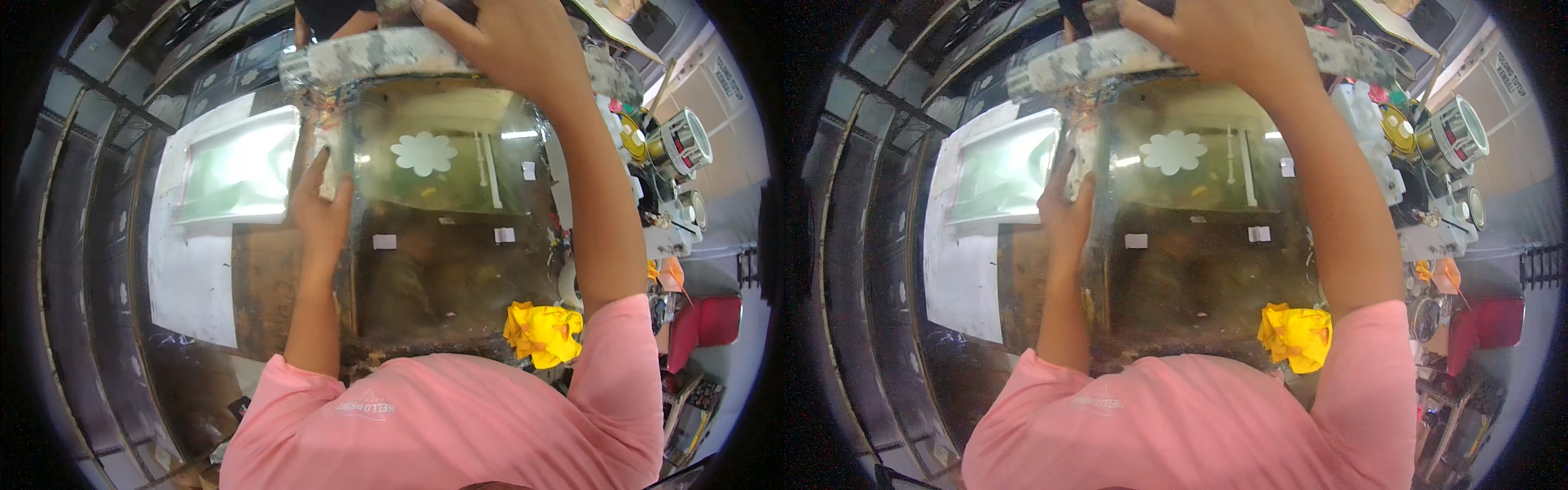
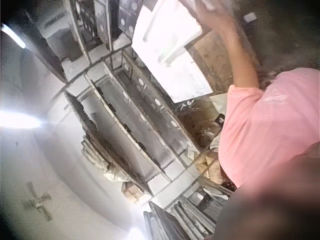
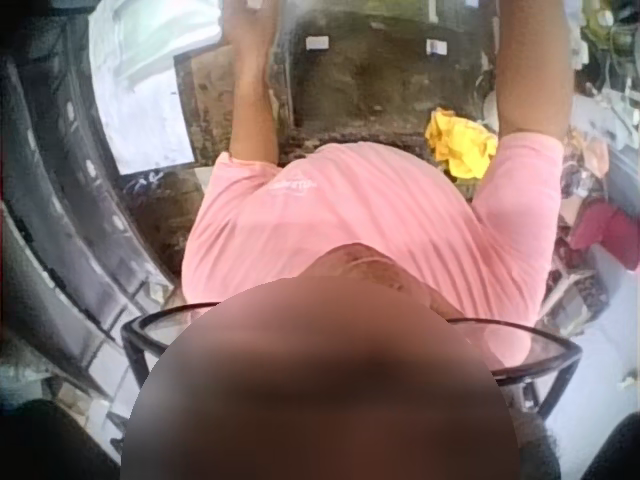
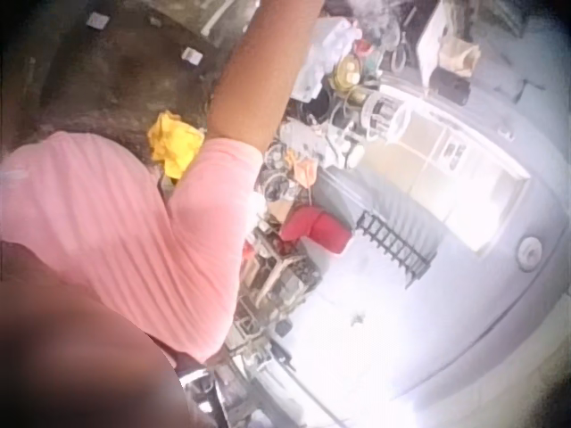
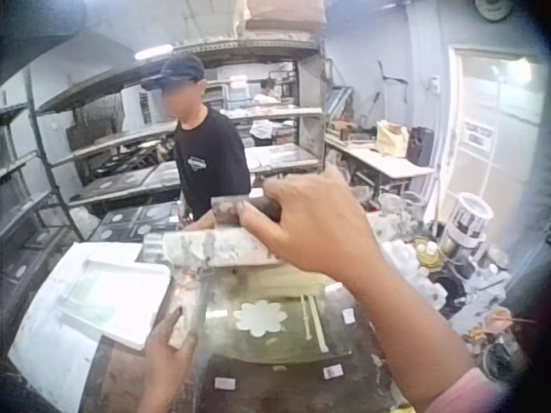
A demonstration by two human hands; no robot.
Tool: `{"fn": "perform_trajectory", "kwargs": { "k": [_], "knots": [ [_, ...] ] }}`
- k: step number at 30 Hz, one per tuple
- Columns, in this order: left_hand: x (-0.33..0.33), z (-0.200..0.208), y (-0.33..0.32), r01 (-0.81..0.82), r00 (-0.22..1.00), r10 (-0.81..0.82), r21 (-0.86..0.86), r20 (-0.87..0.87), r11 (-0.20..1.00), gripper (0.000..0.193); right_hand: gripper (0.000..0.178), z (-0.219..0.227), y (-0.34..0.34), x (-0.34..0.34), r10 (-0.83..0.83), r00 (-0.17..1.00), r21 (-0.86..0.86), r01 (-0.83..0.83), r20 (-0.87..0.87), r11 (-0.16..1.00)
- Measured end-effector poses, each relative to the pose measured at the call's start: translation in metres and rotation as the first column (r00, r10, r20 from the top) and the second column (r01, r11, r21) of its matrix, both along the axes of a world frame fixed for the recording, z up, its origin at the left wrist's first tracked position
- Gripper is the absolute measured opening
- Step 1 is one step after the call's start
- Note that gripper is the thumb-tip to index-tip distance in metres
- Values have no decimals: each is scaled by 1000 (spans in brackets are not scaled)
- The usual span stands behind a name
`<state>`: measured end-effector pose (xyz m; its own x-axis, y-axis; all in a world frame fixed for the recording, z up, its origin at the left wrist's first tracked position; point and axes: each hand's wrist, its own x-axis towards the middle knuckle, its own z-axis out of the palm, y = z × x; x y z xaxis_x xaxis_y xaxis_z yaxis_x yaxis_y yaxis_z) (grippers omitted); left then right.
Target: The person repeatedly applies green ink to a screen-printing frame using a squeegee, then lifts the frame to reveal a flower-shaped stencil on the surface below. The cycle of inking, pulling, and lifting continues throughout the clip.
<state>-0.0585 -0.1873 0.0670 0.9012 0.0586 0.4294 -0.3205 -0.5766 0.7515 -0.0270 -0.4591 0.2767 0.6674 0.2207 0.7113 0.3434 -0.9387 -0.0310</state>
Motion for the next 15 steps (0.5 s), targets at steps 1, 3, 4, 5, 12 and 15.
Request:
{"fn": "perform_trajectory", "kwargs": {
  "k": [1,3,4,5,12,15],
  "knots": [
    [13,3,15,-21,1000,21,20,1,1000,52,49,-1,1,2,6,1000,4,-6,25,1000],
    [19,0,54,-75,997,76,46,-17,996,50,49,-5,1,0,-5,1000,22,5,-1,1000],
    [24,-1,76,-100,995,100,102,0,990,52,49,-6,1,0,-6,1000,26,7,-30,1000],
    [34,-3,97,-126,992,124,156,20,980,53,49,-6,-1,0,-5,998,29,7,-58,1000],
    [104,-23,212,-199,968,236,305,-89,931,61,49,-14,-2,-1,-58,998,-65,58,1,996],
    [98,-50,214,-405,819,574,719,10,565,76,49,-19,-3,-1,-39,999,-50,39,-1,998]
  ]
}}
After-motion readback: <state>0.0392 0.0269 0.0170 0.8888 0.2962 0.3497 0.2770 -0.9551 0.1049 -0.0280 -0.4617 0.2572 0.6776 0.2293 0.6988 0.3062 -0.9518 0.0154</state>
